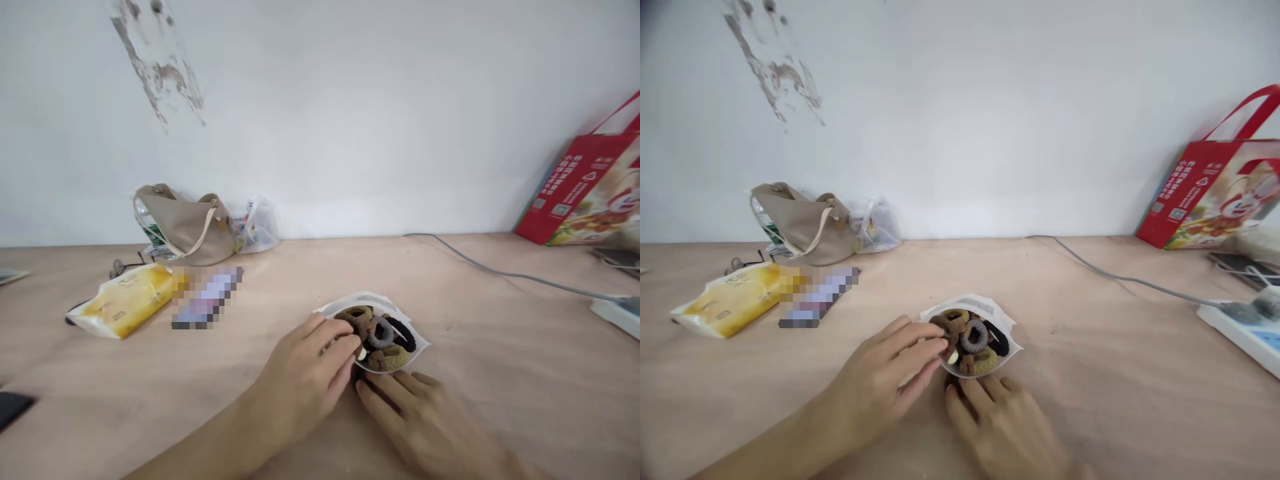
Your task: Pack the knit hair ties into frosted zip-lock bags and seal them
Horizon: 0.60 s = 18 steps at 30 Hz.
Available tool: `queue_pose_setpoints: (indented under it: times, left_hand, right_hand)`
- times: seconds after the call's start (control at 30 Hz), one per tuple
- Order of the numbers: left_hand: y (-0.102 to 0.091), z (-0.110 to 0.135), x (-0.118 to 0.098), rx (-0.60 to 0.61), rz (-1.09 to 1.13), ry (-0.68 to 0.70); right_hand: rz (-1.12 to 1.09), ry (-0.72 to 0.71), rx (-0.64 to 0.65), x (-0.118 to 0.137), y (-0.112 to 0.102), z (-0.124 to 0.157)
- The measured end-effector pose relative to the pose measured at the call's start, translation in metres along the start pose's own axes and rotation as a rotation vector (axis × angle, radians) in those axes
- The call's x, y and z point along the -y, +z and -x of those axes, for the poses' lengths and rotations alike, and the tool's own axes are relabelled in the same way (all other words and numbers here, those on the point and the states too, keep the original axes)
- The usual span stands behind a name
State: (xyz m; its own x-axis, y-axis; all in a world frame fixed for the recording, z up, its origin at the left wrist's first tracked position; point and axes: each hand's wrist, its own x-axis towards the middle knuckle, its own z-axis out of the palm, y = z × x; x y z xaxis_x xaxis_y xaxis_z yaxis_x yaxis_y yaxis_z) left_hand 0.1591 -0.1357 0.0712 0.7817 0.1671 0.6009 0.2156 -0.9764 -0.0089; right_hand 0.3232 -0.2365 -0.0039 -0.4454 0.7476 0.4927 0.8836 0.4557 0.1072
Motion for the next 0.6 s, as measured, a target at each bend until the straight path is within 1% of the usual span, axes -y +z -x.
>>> queue_pose_setpoints:
  times: [0.07,0.13,0.17,0.23,0.3,0.37,0.47,0.53,0.6]
  left_hand:
    - [0.002,0.005,0.003,0.062,-0.037,-0.012]
    - [0.003,0.009,0.007,0.088,-0.098,-0.051]
    - [0.003,0.01,0.009,0.083,-0.125,-0.072]
    - [0.005,0.011,0.015,0.054,-0.155,-0.097]
    - [0.008,0.01,0.021,0.034,-0.148,-0.1]
    - [0.009,0.009,0.026,0.034,-0.121,-0.108]
    - [0.009,0.008,0.034,0.071,-0.056,-0.143]
    - [0.007,0.007,0.039,0.105,0.004,-0.19]
    - [0.006,0.006,0.044,0.119,0.069,-0.252]
  right_hand:
    - [-0.031,-0.012,0.019,-0.001,-0.004,-0.003]
    - [-0.098,-0.066,-0.005,-0.001,-0.014,-0.005]
    - [-0.134,-0.1,-0.039,-0.001,-0.021,-0.006]
    - [-0.171,-0.144,-0.156,-0.004,-0.033,-0.008]
    - [-0.115,-0.098,-0.284,-0.01,-0.041,-0.009]
    - [-0.036,0.005,-0.344,-0.02,-0.042,-0.009]
    - [-0.029,0.138,-0.317,-0.04,-0.038,-0.007]
    - [-0.053,0.187,-0.246,-0.054,-0.036,-0.003]
    - [-0.052,0.224,-0.137,-0.066,-0.036,0.0]
